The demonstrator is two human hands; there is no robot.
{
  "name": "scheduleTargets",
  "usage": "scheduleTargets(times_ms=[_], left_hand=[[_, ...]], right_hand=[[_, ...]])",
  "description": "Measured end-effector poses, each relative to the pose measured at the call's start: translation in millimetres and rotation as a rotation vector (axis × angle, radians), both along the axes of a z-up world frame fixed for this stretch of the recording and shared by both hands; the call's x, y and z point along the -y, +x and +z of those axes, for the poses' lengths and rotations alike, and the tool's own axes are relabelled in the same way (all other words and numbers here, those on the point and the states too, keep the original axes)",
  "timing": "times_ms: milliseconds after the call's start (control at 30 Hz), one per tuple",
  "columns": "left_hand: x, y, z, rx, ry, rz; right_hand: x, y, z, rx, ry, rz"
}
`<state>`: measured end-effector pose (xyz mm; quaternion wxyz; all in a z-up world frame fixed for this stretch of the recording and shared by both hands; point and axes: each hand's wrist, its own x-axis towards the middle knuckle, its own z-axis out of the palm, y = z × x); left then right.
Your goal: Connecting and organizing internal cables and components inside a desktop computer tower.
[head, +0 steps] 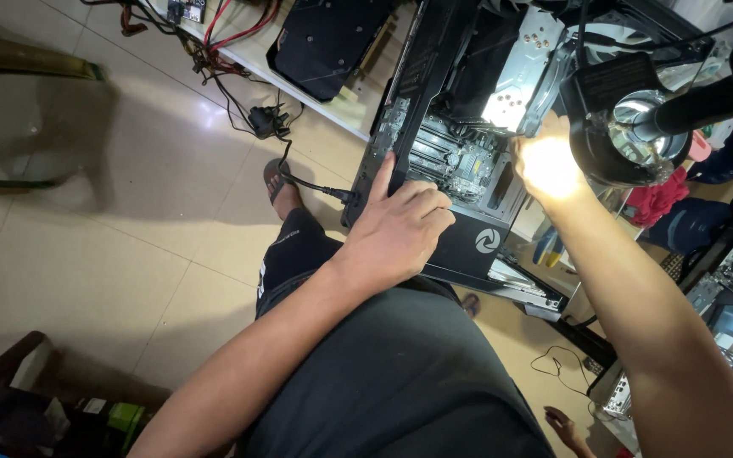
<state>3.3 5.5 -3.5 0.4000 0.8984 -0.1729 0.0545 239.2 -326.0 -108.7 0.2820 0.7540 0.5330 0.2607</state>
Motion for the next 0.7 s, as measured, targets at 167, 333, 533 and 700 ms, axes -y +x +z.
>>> scheduleTargets(times_ms=[167,333,533,700], left_hand=[[1,-1,1,0.015,-0.011,0.008],[1,1,-2,0.023,-0.004,0.020],[3,0,-1,0.033,-0.046,0.023],[0,1,1,0.050,-0.029,0.033]], right_hand=[[3,-1,-5,0.011,0.011,-0.003],[6,-12,-7,0.025,0.018,-0.008],[8,-3,-2,0.068,0.018,-0.025],[14,3,-2,0.092,0.029,-0.031]])
